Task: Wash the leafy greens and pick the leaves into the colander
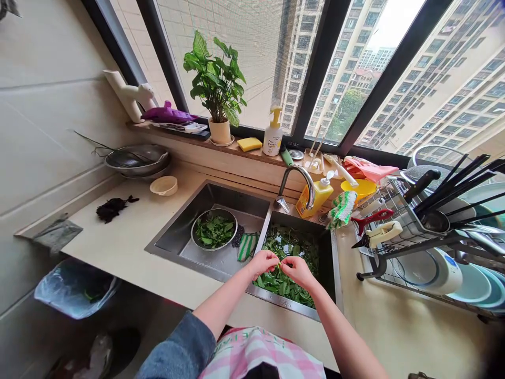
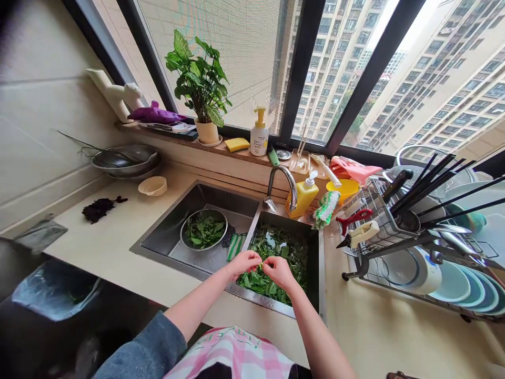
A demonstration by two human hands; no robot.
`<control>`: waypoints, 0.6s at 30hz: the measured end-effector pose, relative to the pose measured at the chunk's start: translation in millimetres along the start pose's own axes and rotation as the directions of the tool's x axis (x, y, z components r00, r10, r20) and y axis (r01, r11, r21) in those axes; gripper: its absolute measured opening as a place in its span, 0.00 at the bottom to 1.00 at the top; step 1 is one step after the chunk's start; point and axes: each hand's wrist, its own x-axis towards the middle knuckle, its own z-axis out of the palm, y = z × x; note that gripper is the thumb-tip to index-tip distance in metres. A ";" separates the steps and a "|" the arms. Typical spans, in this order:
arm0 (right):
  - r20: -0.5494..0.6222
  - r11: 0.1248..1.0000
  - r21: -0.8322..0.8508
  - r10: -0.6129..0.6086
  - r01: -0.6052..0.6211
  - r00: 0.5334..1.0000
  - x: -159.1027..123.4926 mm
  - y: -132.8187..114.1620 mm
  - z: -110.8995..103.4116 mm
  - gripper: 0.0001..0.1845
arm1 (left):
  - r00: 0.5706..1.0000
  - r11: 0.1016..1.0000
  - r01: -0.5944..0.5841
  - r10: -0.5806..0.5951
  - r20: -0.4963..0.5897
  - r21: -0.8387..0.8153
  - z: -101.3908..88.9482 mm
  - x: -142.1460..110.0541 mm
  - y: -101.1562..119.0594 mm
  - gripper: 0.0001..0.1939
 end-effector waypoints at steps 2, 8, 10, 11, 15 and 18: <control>-0.013 0.999 0.042 0.020 -0.020 1.000 1.4 1.4 0.9 0.13 | 1.000 1.000 0.005 -0.005 0.014 0.015 -2.0 -0.5 0.1 0.10; -0.187 0.920 0.361 0.231 -0.152 0.955 9.8 8.0 12.0 0.12 | 0.998 0.990 -0.009 0.001 -0.057 -0.138 2.4 -1.8 -2.9 0.15; -0.149 0.828 0.517 0.335 -0.215 0.930 10.2 8.8 10.5 0.13 | 0.998 0.978 -0.012 -0.002 -0.068 -0.208 3.2 -3.4 -1.9 0.16; -0.092 0.782 0.575 0.353 -0.240 0.931 9.5 8.5 8.8 0.13 | 0.997 0.969 -0.014 -0.006 -0.079 -0.245 3.1 -4.2 -0.8 0.17; 0.101 0.756 0.618 0.195 -0.215 0.976 3.7 1.3 5.0 0.18 | 0.993 0.923 0.014 -0.057 -0.100 -0.384 2.7 -5.4 4.4 0.20; 0.087 0.806 0.570 0.132 -0.158 0.987 0.9 -7.0 7.8 0.21 | 0.989 0.910 -0.021 -0.042 -0.143 -0.415 4.5 -3.9 4.5 0.20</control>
